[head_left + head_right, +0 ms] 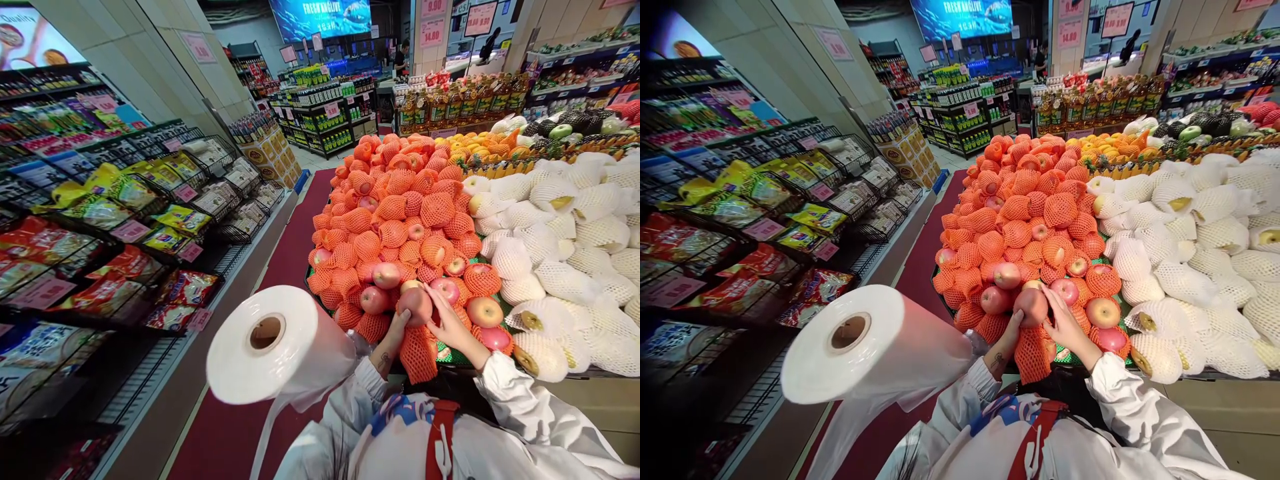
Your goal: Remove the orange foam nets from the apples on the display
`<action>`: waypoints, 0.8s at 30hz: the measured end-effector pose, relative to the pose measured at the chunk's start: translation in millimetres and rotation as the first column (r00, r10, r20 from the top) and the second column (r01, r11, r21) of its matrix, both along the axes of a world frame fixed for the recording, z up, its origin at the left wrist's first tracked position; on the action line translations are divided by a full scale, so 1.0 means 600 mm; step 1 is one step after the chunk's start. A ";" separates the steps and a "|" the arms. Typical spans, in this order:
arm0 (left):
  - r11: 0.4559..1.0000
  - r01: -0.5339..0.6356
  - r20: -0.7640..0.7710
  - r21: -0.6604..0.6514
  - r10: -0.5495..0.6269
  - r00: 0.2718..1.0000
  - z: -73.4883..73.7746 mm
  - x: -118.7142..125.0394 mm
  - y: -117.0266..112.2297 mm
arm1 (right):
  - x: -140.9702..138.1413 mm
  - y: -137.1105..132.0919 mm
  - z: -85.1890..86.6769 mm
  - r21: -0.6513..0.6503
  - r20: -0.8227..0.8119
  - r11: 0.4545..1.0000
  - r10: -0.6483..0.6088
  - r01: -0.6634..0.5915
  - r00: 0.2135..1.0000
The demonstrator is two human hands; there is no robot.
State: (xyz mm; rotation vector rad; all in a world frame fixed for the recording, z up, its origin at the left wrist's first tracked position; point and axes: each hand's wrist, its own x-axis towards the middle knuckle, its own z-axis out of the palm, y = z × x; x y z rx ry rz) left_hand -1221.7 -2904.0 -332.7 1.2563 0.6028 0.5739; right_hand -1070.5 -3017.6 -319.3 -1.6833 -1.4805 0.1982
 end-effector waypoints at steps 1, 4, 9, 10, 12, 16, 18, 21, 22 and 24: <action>1.000 0.018 0.025 -0.014 -0.018 1.000 0.005 0.001 0.002 | -0.002 -0.010 0.013 0.011 0.022 0.999 0.035 -0.035 0.999; 0.996 0.091 0.079 -0.005 -0.090 0.993 0.027 0.005 0.002 | 0.000 -0.031 0.051 -0.038 0.062 0.994 0.100 -0.098 0.993; 1.000 -0.005 -0.043 0.009 0.006 0.999 0.063 0.010 -0.008 | 0.014 -0.045 0.081 0.059 -0.074 0.998 -0.029 0.033 0.997; 1.000 -0.021 -0.058 0.007 0.022 0.998 0.068 0.007 -0.009 | 0.018 -0.050 0.086 0.096 -0.119 0.993 -0.050 0.061 0.992; 0.999 -0.048 -0.053 0.025 0.049 0.997 0.076 -0.002 -0.010 | 0.032 -0.060 0.100 0.124 -0.173 0.981 -0.128 0.151 0.977; 0.991 -0.110 -0.021 0.078 0.112 0.993 0.085 -0.027 -0.009 | 0.097 -0.076 0.125 0.054 -0.004 0.924 -0.379 0.379 0.925; 0.988 -0.123 -0.028 0.093 0.126 0.992 0.084 -0.039 -0.010 | 0.142 -0.075 0.128 -0.023 0.106 0.913 -0.404 0.408 0.909; 0.984 -0.132 -0.051 0.118 0.138 0.989 0.077 -0.051 -0.010 | 0.198 -0.062 0.125 -0.158 0.132 0.933 -0.306 0.324 0.943; 0.984 -0.130 -0.058 0.122 0.138 0.989 0.074 -0.054 -0.010 | 0.212 -0.054 0.125 -0.188 0.113 0.940 -0.268 0.285 0.957; 0.983 -0.138 -0.068 0.120 0.147 0.987 0.066 -0.058 -0.010 | 0.233 -0.038 0.127 -0.248 0.050 0.943 -0.215 0.221 0.975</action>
